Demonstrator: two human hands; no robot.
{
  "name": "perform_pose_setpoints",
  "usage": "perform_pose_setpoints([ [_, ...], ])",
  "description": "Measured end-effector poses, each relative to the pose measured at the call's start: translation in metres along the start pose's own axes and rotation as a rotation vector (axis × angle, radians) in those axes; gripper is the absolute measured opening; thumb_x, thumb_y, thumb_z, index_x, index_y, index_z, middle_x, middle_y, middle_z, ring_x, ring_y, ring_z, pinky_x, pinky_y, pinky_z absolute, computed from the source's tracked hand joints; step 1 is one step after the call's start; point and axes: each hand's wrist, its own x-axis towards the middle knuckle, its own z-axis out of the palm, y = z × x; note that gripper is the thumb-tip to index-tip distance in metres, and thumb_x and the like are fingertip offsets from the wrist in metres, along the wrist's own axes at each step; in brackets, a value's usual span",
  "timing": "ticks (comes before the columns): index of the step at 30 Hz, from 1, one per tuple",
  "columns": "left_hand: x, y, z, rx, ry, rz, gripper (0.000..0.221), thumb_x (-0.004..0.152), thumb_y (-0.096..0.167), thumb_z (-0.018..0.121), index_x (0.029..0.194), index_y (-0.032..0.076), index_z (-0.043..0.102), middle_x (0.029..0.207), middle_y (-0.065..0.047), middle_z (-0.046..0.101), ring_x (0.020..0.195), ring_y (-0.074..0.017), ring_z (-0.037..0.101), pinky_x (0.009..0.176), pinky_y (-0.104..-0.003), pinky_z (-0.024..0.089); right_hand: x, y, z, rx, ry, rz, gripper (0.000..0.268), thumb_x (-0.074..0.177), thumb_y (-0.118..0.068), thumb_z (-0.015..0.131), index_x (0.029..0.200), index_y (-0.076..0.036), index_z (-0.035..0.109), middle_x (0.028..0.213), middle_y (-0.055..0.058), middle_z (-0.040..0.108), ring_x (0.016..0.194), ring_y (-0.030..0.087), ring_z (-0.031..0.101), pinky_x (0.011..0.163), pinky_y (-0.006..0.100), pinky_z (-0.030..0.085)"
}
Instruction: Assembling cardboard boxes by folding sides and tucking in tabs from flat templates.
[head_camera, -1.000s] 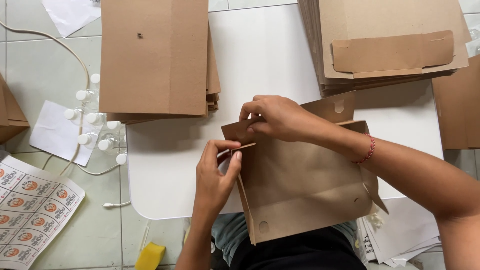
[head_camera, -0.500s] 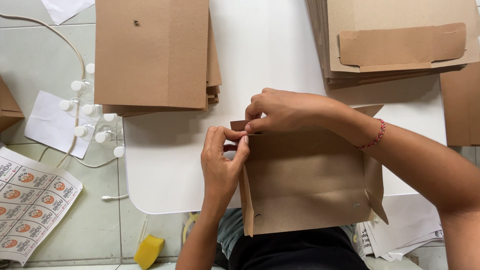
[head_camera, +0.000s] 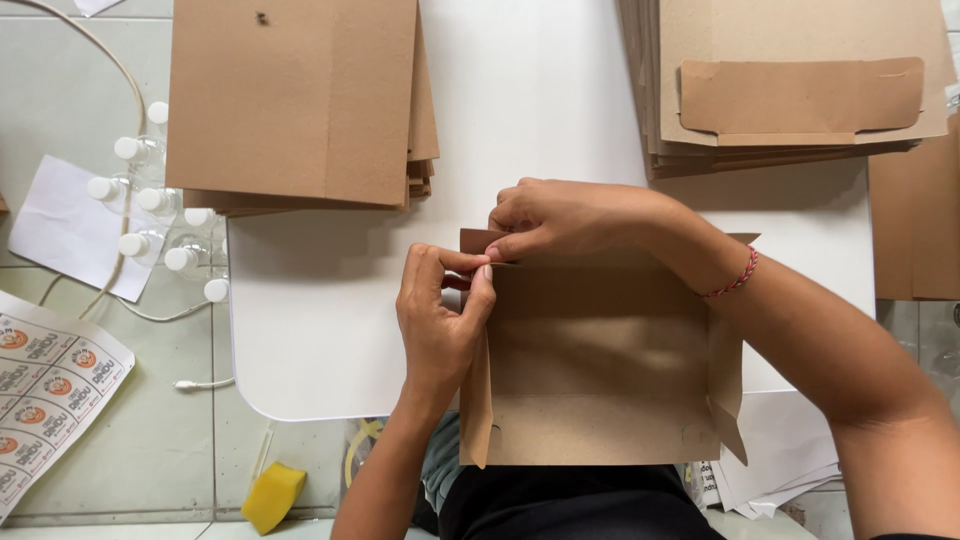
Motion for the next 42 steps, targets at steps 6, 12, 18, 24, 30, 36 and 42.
perform_pose_setpoints([
  [6, 0.002, -0.002, 0.001, -0.002, -0.004, 0.009, 0.01, 0.094, 0.021, 0.069, 0.097, 0.011, 0.068, 0.092, -0.006, 0.056, 0.088, -0.0234, 0.066, 0.073, -0.038, 0.062, 0.0, 0.006, -0.002, 0.053, -0.006, -0.003, 0.043, 0.099, -0.047, 0.062, 0.076, -0.01, 0.062, 0.085, 0.002, 0.054, 0.094, 0.018, 0.048, 0.083, 0.039, 0.049],
  [12, 0.002, -0.001, 0.002, -0.011, -0.009, 0.002, 0.01, 0.094, 0.021, 0.069, 0.097, 0.012, 0.068, 0.092, -0.006, 0.055, 0.088, -0.0227, 0.065, 0.073, -0.038, 0.061, -0.003, 0.004, -0.002, 0.072, -0.005, -0.033, 0.041, 0.099, -0.045, 0.062, 0.078, -0.01, 0.062, 0.084, 0.002, 0.052, 0.094, 0.018, 0.046, 0.082, 0.038, 0.047],
  [18, 0.005, -0.001, 0.004, -0.005, -0.017, 0.007, 0.01, 0.095, 0.021, 0.067, 0.097, 0.012, 0.068, 0.092, -0.006, 0.055, 0.087, -0.0231, 0.065, 0.073, -0.038, 0.061, -0.006, 0.002, -0.003, 0.063, 0.005, -0.062, 0.035, 0.099, -0.037, 0.062, 0.075, -0.011, 0.059, 0.082, 0.002, 0.049, 0.091, 0.019, 0.045, 0.077, 0.038, 0.043],
  [24, 0.002, -0.001, 0.006, -0.003, -0.003, 0.003, 0.01, 0.094, 0.022, 0.068, 0.096, 0.012, 0.068, 0.092, -0.005, 0.055, 0.086, -0.0222, 0.065, 0.073, -0.038, 0.06, -0.007, 0.001, 0.0, 0.064, 0.024, -0.078, 0.033, 0.098, -0.036, 0.063, 0.076, -0.012, 0.06, 0.082, 0.001, 0.051, 0.087, 0.018, 0.046, 0.073, 0.037, 0.044],
  [30, 0.003, -0.002, 0.007, 0.006, 0.004, 0.015, 0.01, 0.094, 0.021, 0.068, 0.096, 0.012, 0.067, 0.092, -0.005, 0.054, 0.086, -0.0217, 0.065, 0.073, -0.037, 0.06, -0.009, -0.003, 0.001, 0.136, 0.054, -0.005, 0.03, 0.093, -0.038, 0.066, 0.079, -0.011, 0.066, 0.078, 0.004, 0.065, 0.086, 0.02, 0.063, 0.081, 0.041, 0.054],
  [36, 0.002, -0.002, 0.007, -0.007, 0.009, 0.001, 0.01, 0.094, 0.021, 0.069, 0.096, 0.012, 0.066, 0.092, -0.005, 0.054, 0.086, -0.0222, 0.065, 0.073, -0.037, 0.059, -0.018, -0.014, 0.0, 0.138, 0.153, 0.04, 0.031, 0.092, -0.041, 0.07, 0.087, -0.011, 0.073, 0.081, 0.006, 0.075, 0.089, 0.022, 0.073, 0.083, 0.043, 0.059],
  [42, 0.001, 0.005, 0.008, -0.031, 0.017, -0.039, 0.01, 0.093, 0.021, 0.069, 0.094, 0.011, 0.066, 0.093, -0.006, 0.053, 0.086, -0.0233, 0.064, 0.074, -0.039, 0.059, -0.023, -0.02, 0.001, 0.082, 0.165, 0.032, 0.029, 0.093, -0.041, 0.069, 0.094, -0.012, 0.076, 0.091, 0.005, 0.08, 0.104, 0.025, 0.077, 0.095, 0.048, 0.057],
])
